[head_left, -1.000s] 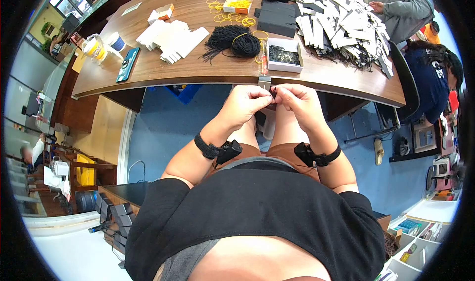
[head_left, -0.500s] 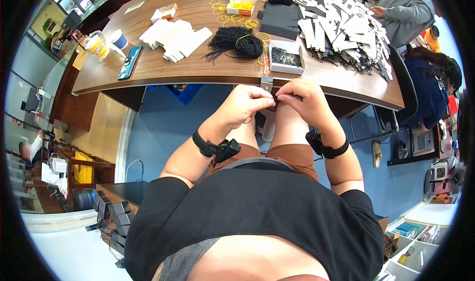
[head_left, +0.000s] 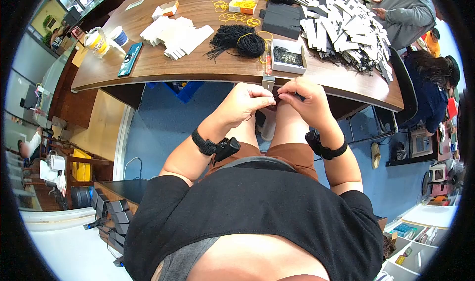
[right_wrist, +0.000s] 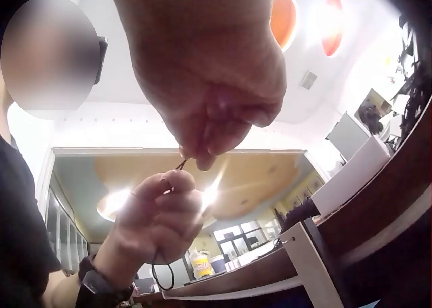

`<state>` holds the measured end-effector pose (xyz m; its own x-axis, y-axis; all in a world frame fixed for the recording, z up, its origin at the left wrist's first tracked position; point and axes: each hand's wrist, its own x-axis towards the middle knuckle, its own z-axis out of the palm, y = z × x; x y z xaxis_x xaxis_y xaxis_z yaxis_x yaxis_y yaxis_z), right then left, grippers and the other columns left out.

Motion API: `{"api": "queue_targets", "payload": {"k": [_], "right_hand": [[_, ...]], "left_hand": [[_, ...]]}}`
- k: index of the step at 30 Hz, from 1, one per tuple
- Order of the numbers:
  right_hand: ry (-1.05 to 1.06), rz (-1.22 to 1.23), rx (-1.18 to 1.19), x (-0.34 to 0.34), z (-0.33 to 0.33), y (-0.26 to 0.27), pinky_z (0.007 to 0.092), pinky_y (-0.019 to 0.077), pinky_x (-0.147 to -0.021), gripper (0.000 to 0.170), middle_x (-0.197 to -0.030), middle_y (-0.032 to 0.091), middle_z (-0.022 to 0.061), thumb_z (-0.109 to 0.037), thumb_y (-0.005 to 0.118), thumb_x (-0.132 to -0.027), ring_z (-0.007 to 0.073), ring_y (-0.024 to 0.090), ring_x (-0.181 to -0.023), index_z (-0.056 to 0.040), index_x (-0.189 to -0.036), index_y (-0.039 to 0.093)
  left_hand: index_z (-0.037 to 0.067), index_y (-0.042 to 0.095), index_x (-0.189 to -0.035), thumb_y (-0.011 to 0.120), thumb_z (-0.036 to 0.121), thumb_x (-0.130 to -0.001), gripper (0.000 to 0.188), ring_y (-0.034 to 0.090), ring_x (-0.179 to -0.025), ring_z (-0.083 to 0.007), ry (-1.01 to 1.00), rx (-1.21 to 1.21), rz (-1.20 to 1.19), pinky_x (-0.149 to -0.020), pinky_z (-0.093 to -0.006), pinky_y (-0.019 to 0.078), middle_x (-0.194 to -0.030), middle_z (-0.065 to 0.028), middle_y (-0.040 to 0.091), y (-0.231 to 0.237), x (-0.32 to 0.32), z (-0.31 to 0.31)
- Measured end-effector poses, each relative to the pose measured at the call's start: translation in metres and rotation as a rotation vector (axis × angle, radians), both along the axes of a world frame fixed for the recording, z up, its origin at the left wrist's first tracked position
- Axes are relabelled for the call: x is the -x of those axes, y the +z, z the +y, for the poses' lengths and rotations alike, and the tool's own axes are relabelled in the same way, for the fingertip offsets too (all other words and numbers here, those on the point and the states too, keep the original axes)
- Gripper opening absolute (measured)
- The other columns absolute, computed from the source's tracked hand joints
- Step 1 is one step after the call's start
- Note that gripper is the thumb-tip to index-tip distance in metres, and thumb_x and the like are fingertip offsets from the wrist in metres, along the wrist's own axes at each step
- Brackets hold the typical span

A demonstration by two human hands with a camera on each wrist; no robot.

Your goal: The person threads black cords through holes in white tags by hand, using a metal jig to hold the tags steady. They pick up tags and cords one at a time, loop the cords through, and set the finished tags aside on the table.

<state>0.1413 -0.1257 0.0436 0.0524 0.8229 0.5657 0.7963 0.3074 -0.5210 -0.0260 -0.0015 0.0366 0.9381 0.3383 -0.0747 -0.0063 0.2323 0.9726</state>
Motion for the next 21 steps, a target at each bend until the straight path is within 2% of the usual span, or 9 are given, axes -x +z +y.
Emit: {"api": "queue_targets", "payload": {"k": [3,6,9,10,13,16,19,20,21], "right_hand": [[-0.003,0.089,0.059,0.001,-0.002,0.002,0.0289,0.0461,-0.065,0.015,-0.079,0.064,0.0088,-0.001,0.071,-0.071,0.0212,0.061,-0.073,-0.0021,-0.084,0.063],[-0.067,0.196,0.027,0.002,0.000,-0.002,0.0330,0.0459,-0.064,0.011,-0.075,0.061,0.0088,-0.007,0.069,-0.073,0.0248,0.057,-0.067,-0.0038,-0.081,0.062],[-0.128,-0.142,-0.149,-0.004,0.005,-0.008,0.0336,0.0450,-0.066,0.011,-0.076,0.061,0.0063,-0.005,0.068,-0.071,0.0239,0.057,-0.069,-0.0043,-0.078,0.059],[-0.135,-0.209,-0.173,-0.002,0.006,-0.009,0.0334,0.0447,-0.066,0.012,-0.076,0.061,0.0055,-0.005,0.067,-0.070,0.0231,0.057,-0.070,-0.0049,-0.078,0.059],[-0.168,-0.346,-0.236,0.004,0.004,-0.016,0.0328,0.0438,-0.066,0.014,-0.076,0.060,0.0035,-0.004,0.067,-0.067,0.0209,0.057,-0.070,-0.0066,-0.077,0.057],[-0.217,-0.319,-0.293,0.009,0.003,-0.038,0.0332,0.0431,-0.067,0.016,-0.075,0.060,0.0032,-0.003,0.068,-0.066,0.0205,0.058,-0.070,-0.0075,-0.077,0.057],[-0.249,-0.239,-0.321,0.013,0.003,-0.049,0.0328,0.0428,-0.067,0.016,-0.074,0.060,0.0038,-0.002,0.067,-0.066,0.0213,0.058,-0.070,-0.0075,-0.078,0.058],[-0.235,-0.190,-0.311,0.011,0.004,-0.051,0.0327,0.0426,-0.068,0.016,-0.075,0.060,0.0043,0.000,0.067,-0.067,0.0222,0.058,-0.070,-0.0073,-0.078,0.058],[-0.262,-0.155,-0.311,0.010,0.004,-0.051,0.0329,0.0425,-0.068,0.016,-0.075,0.060,0.0044,0.000,0.067,-0.067,0.0222,0.058,-0.070,-0.0072,-0.078,0.058]], "left_hand": [[-0.004,0.066,-0.092,0.060,0.006,-0.084,0.014,0.062,-0.079,-0.0158,0.008,0.000,0.012,-0.076,-0.0273,0.0493,-0.086,-0.0096,0.066,0.000,0.000,0.000],[-0.004,0.066,-0.095,0.060,0.006,-0.084,0.016,0.061,-0.076,-0.0148,0.098,-0.163,0.032,-0.072,-0.0268,0.0489,-0.085,-0.0096,0.067,-0.001,-0.003,0.000],[-0.003,0.066,-0.091,0.058,0.007,-0.082,0.016,0.060,-0.072,-0.0141,0.240,-0.615,-0.076,-0.068,-0.0267,0.0485,-0.083,-0.0106,0.067,-0.022,-0.010,0.011],[-0.002,0.066,-0.086,0.057,0.009,-0.081,0.015,0.060,-0.070,-0.0140,0.274,-0.773,-0.039,-0.064,-0.0269,0.0478,-0.082,-0.0111,0.066,-0.025,-0.010,0.015],[-0.001,0.066,-0.085,0.060,0.009,-0.081,0.012,0.054,-0.065,-0.0096,0.298,-1.028,0.149,-0.061,-0.0245,0.0444,-0.074,-0.0033,0.063,-0.020,-0.008,0.014],[-0.001,0.067,-0.085,0.062,0.011,-0.082,0.013,0.051,-0.060,-0.0081,0.237,-0.370,-0.037,-0.054,-0.0231,0.0416,-0.069,0.0000,0.060,-0.041,-0.016,0.021],[-0.005,0.066,-0.085,0.062,0.013,-0.083,0.018,0.053,-0.062,-0.0090,0.126,0.073,0.183,-0.059,-0.0270,0.0453,-0.070,-0.0011,0.064,-0.034,-0.014,0.014],[-0.004,0.067,-0.088,0.063,0.014,-0.084,0.019,0.052,-0.060,-0.0061,0.113,0.054,0.172,-0.053,-0.0213,0.0421,-0.072,-0.0007,0.063,-0.035,-0.016,0.010],[-0.004,0.067,-0.089,0.064,0.013,-0.084,0.018,0.050,-0.058,-0.0049,0.139,-0.012,0.121,-0.050,-0.0196,0.0394,-0.072,-0.0013,0.063,-0.038,-0.019,0.007]]}}
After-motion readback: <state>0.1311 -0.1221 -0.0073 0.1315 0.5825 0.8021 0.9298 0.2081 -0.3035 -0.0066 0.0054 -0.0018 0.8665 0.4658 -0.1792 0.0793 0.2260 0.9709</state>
